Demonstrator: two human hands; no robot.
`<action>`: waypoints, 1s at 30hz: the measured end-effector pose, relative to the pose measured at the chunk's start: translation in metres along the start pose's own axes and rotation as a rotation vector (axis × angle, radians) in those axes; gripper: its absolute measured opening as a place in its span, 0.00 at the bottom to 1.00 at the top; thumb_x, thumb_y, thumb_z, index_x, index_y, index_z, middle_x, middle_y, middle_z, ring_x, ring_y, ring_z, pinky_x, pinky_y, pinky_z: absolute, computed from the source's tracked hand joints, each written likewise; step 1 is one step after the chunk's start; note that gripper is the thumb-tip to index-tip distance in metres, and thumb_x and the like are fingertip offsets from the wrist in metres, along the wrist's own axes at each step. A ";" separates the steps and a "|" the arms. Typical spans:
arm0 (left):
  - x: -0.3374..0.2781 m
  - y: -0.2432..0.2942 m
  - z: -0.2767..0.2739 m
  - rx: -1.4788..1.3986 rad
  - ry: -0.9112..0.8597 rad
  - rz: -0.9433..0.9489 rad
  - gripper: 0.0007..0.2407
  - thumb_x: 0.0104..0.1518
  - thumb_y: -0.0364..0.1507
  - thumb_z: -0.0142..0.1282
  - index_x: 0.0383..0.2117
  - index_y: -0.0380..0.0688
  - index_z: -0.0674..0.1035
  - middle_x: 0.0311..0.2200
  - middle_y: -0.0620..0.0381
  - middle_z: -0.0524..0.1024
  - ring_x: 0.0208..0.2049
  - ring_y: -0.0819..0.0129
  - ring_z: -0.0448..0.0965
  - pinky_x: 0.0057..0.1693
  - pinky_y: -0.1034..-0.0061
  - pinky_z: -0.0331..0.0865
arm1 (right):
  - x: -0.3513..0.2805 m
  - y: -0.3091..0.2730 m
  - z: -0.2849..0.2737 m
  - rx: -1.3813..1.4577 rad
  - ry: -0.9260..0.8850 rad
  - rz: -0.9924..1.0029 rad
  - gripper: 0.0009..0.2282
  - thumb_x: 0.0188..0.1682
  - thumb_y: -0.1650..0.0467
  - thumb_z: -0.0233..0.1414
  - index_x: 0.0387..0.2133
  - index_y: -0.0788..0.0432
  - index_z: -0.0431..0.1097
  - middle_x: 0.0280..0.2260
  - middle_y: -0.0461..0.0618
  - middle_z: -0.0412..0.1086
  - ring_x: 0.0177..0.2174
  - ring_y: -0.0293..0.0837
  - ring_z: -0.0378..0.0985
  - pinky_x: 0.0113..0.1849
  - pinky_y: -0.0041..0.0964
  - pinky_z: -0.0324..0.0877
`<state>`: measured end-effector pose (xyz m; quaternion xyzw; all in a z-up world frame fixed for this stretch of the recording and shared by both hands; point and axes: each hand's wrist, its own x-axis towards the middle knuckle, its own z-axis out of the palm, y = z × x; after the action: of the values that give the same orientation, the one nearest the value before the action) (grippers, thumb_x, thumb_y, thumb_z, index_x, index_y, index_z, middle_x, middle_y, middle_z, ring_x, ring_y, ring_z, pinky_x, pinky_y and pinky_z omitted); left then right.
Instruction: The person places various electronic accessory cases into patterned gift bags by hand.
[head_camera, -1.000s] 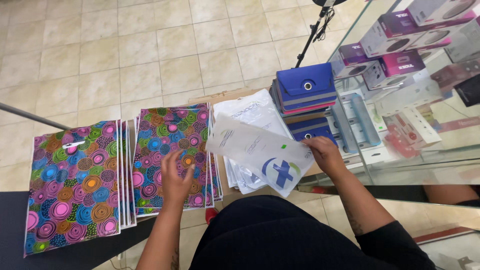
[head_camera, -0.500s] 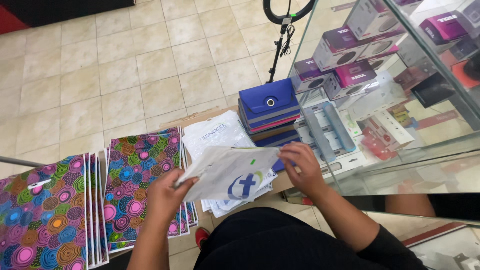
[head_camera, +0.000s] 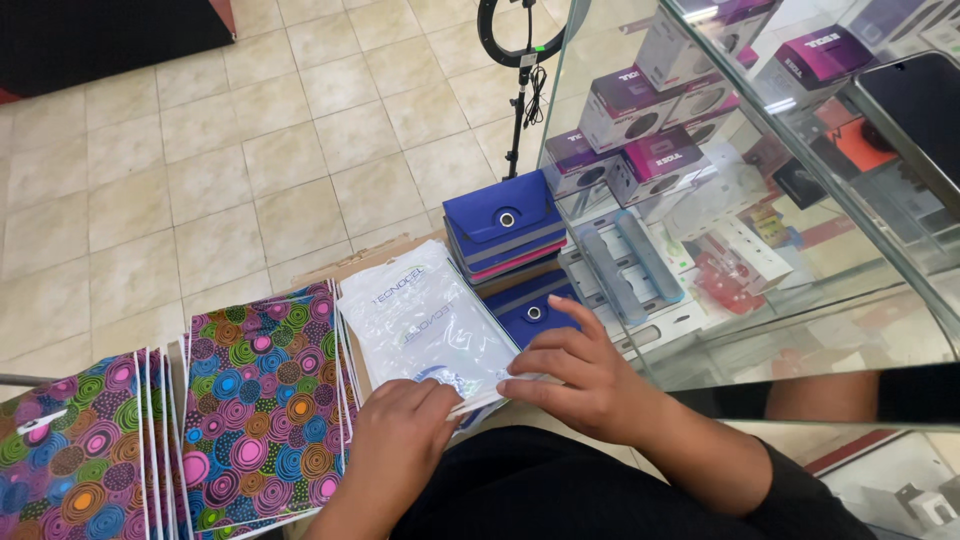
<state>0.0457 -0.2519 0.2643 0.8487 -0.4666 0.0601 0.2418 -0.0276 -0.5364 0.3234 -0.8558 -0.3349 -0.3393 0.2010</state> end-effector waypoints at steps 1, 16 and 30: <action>-0.002 -0.001 -0.002 -0.004 -0.022 0.024 0.08 0.67 0.36 0.62 0.33 0.51 0.76 0.28 0.55 0.77 0.30 0.45 0.78 0.43 0.52 0.72 | 0.005 -0.005 -0.005 -0.025 -0.019 0.005 0.05 0.65 0.73 0.55 0.46 0.53 0.79 0.43 0.47 0.79 0.41 0.47 0.80 0.64 0.68 0.64; -0.042 -0.021 -0.085 -0.607 -0.062 0.027 0.07 0.70 0.34 0.62 0.44 0.47 0.87 0.38 0.59 0.88 0.38 0.62 0.89 0.46 0.68 0.78 | 0.095 -0.089 0.011 -0.094 -0.088 -0.300 0.05 0.66 0.71 0.55 0.42 0.57 0.79 0.52 0.55 0.80 0.48 0.52 0.85 0.57 0.66 0.77; -0.097 -0.053 -0.133 0.061 0.403 -0.045 0.03 0.71 0.31 0.60 0.39 0.55 0.85 0.34 0.67 0.83 0.29 0.67 0.82 0.32 0.70 0.69 | 0.126 -0.164 0.079 -0.131 -0.245 -0.377 0.13 0.70 0.74 0.41 0.40 0.59 0.74 0.36 0.49 0.71 0.50 0.50 0.80 0.68 0.75 0.66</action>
<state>0.0519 -0.0920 0.3303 0.8367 -0.3877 0.2373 0.3055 -0.0399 -0.3221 0.3785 -0.8241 -0.4879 -0.2854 0.0358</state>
